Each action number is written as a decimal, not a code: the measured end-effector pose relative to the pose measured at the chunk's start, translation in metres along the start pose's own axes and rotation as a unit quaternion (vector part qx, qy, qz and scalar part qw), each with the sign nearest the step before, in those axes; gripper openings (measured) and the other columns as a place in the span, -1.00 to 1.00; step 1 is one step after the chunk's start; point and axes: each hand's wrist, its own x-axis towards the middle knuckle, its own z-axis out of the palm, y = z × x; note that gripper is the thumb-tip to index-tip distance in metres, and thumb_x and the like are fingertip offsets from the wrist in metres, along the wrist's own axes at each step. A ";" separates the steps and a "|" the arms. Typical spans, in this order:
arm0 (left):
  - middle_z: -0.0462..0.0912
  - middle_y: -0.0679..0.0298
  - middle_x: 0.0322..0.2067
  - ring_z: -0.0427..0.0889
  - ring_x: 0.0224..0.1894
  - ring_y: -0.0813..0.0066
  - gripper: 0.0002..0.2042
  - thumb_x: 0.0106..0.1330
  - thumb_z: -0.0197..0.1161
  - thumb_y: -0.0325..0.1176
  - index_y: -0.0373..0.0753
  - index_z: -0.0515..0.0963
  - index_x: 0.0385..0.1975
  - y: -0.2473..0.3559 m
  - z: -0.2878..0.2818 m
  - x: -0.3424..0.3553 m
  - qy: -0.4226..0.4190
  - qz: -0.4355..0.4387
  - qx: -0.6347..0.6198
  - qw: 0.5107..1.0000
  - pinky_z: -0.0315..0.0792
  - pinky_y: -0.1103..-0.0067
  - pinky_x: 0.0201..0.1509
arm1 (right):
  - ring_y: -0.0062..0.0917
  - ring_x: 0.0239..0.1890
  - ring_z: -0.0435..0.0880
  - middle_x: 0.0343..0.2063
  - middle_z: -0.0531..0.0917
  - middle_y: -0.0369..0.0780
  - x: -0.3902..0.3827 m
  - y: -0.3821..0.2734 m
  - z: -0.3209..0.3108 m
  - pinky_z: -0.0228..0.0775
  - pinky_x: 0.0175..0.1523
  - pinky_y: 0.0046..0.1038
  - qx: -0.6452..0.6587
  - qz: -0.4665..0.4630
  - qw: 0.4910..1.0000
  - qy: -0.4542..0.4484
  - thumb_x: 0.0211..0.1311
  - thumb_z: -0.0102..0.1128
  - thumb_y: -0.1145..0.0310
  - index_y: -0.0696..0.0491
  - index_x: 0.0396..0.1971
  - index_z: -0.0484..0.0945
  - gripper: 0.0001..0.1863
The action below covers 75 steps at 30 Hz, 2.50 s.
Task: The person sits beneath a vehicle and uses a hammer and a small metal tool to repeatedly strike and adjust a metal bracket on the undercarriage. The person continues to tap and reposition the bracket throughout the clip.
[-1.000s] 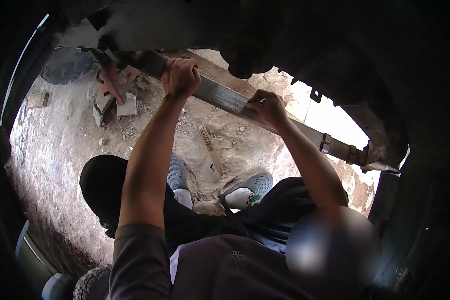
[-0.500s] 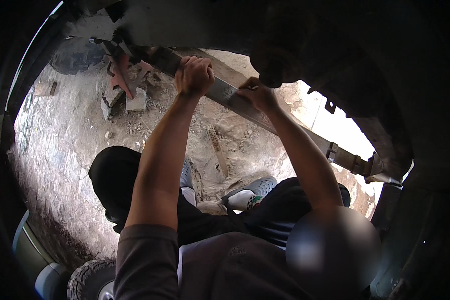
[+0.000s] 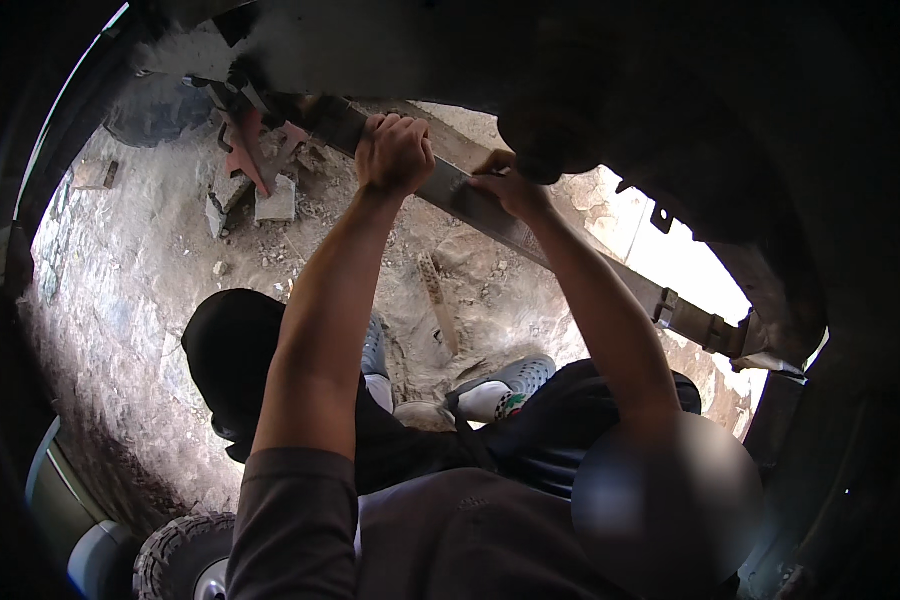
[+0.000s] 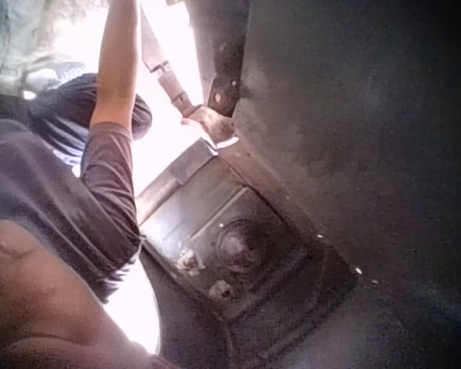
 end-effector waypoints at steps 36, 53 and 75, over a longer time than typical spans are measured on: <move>0.75 0.23 -0.37 0.71 -0.15 0.23 -0.91 0.22 0.21 -0.38 -0.11 0.62 -0.50 -0.004 0.001 -0.010 0.094 0.050 0.025 0.994 0.40 0.34 0.26 | -0.44 -0.24 0.77 -0.33 0.81 -0.18 -0.033 -0.012 -0.034 0.58 -0.07 -0.32 0.007 0.060 0.998 -0.018 0.05 0.66 0.16 0.00 -0.29 0.82 -0.70; 0.75 0.19 -0.38 0.71 -0.16 0.19 -0.90 0.21 0.18 -0.37 -0.13 0.61 -0.51 0.000 0.000 -0.003 0.017 -0.007 0.004 1.000 0.44 0.32 0.24 | -0.40 -0.22 0.78 -0.28 0.82 -0.15 -0.048 -0.007 -0.053 0.59 -0.05 -0.34 -0.030 0.080 0.996 -0.035 0.04 0.68 0.15 0.03 -0.26 0.82 -0.66; 0.74 0.23 -0.40 0.72 -0.17 0.24 -0.90 0.20 0.20 -0.37 -0.12 0.64 -0.52 -0.010 0.008 -0.004 0.011 0.000 0.009 1.000 0.47 0.37 0.20 | -0.55 -0.32 0.75 -0.35 0.83 -0.26 -0.060 -0.041 -0.025 0.54 -0.13 -0.41 -0.079 0.030 0.995 0.046 0.11 0.61 0.22 -0.01 -0.32 0.82 -0.78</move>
